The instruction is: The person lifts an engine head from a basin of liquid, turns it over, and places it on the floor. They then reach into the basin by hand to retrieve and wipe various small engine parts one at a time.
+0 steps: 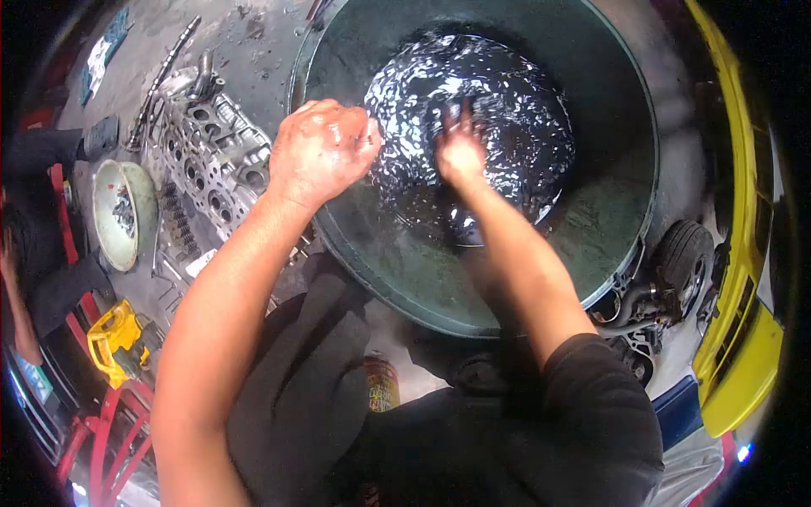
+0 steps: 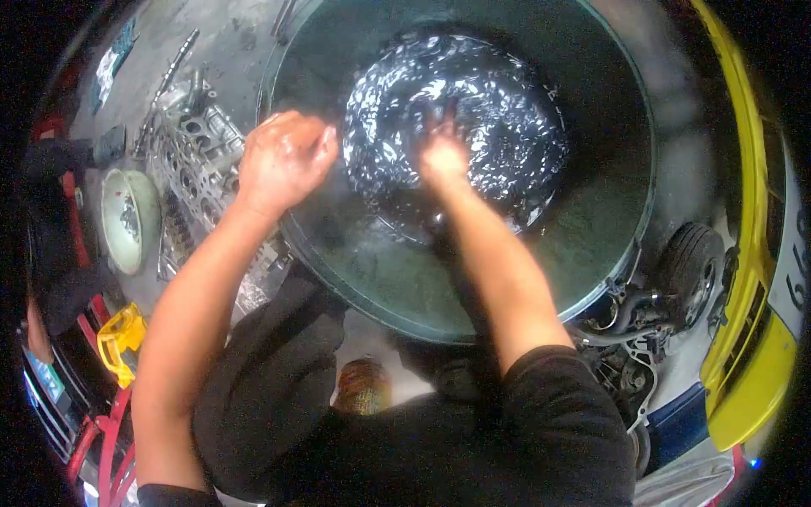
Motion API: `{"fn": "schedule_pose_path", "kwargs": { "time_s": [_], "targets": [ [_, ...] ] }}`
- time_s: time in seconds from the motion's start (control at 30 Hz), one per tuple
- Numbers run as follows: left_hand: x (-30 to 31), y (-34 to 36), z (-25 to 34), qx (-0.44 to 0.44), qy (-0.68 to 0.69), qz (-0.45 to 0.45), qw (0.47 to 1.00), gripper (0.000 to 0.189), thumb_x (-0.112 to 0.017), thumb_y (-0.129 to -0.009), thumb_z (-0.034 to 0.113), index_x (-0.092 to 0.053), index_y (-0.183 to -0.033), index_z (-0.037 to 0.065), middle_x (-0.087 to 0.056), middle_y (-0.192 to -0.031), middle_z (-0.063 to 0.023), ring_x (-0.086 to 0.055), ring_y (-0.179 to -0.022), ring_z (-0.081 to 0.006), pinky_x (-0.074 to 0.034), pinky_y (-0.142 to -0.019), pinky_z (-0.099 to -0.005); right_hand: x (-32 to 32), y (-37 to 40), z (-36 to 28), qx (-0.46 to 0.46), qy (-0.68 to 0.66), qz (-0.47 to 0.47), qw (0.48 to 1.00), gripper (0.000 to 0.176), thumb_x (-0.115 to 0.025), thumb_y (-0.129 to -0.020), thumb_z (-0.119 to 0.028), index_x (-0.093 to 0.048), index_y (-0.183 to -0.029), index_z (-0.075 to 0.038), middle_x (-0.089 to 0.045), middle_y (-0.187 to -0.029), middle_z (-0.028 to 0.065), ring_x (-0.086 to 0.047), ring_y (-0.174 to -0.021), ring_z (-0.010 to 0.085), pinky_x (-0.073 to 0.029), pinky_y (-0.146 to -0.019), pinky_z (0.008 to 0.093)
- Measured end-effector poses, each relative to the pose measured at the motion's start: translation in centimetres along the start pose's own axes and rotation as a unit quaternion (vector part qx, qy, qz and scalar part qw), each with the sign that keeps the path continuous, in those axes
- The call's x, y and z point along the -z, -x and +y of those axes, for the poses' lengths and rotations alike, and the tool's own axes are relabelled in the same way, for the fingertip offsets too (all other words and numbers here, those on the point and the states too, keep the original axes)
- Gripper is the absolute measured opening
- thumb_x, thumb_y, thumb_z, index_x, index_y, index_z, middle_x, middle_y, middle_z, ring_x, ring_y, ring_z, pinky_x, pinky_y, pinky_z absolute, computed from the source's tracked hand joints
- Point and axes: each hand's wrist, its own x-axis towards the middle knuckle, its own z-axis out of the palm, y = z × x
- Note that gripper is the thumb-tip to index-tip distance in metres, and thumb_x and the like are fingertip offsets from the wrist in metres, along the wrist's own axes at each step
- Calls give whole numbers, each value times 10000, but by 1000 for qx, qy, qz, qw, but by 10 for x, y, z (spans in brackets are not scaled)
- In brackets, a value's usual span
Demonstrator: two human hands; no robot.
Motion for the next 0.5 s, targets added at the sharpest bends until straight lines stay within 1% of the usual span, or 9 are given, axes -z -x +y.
{"fn": "schedule_pose_path", "kwargs": {
  "time_s": [0.03,0.1,0.13,0.17,0.23,0.27,0.3,0.43,0.5],
  "targets": [
    [1,-1,0,-8,6,10,1000,172,-687,-765,166,-609,-644,72,-592,-630,-109,-613,-647,-302,-517,-638,-415,-28,7,-6,-34,-109,2,993,637,-445,-963,-312,-195,-1547,-277,-50,-1618,155,-263,-1412,461,-253,-1176,478],
    [0,1,0,-23,23,28,999,165,-684,-790,134,-607,-659,69,-562,-611,-112,-587,-611,-308,-497,-588,-416,-47,24,-25,14,-70,-8,997,674,-443,-937,-234,-174,-1551,-301,-35,-1621,149,-238,-1426,454,-208,-1192,480],
    [2,0,1,-23,22,34,999,169,-682,-792,130,-598,-662,62,-555,-614,-118,-577,-605,-314,-489,-583,-420,-42,37,-34,73,-5,-26,997,728,-460,-910,-214,-138,-1561,-269,-39,-1624,139,-191,-1444,448,-120,-1200,524],
    [2,0,2,-25,28,33,999,168,-682,-792,127,-597,-663,61,-555,-615,-120,-574,-602,-315,-487,-582,-421,-45,54,-42,118,11,-36,992,699,-477,-891,-236,-230,-1543,-196,-80,-1623,131,-146,-1468,411,-33,-1182,597],
    [1,0,0,-34,38,28,998,167,-682,-792,121,-595,-664,59,-554,-617,-123,-568,-596,-315,-482,-579,-422,-42,69,-39,216,22,-75,973,596,-473,-885,-265,-405,-1463,-136,-121,-1617,130,-119,-1482,378,-3,-1158,651],
    [1,0,-2,-39,36,20,998,163,-684,-793,110,-591,-670,57,-547,-614,-124,-563,-590,-313,-477,-580,-416,-41,66,-33,224,15,-63,972,479,-439,-909,-275,-542,-1353,-127,-153,-1611,124,-125,-1489,338,10,-1154,657],
    [2,0,-2,-36,44,24,998,161,-684,-793,107,-591,-672,55,-548,-615,-124,-562,-591,-313,-475,-581,-415,-69,54,-21,251,-19,15,968,456,-410,-928,-273,-563,-1338,-145,-186,-1605,113,-138,-1490,316,12,-1158,649],
    [0,1,-2,-25,63,25,997,188,-689,-766,117,-568,-632,66,-551,-592,-99,-574,-590,-290,-487,-594,-399,-20,0,-1,76,175,-167,967,498,-388,-932,-231,-485,-1421,-229,-227,-1595,115,-148,-1489,311,13,-1156,647],
    [-3,2,-7,-28,60,31,997,201,-692,-752,125,-558,-611,74,-552,-582,-87,-580,-589,-279,-495,-597,-392,-28,-36,29,29,170,-142,975,552,-397,-924,-225,-407,-1473,-280,-208,-1601,114,-142,-1490,320,-38,-1137,681]
  ]
}}
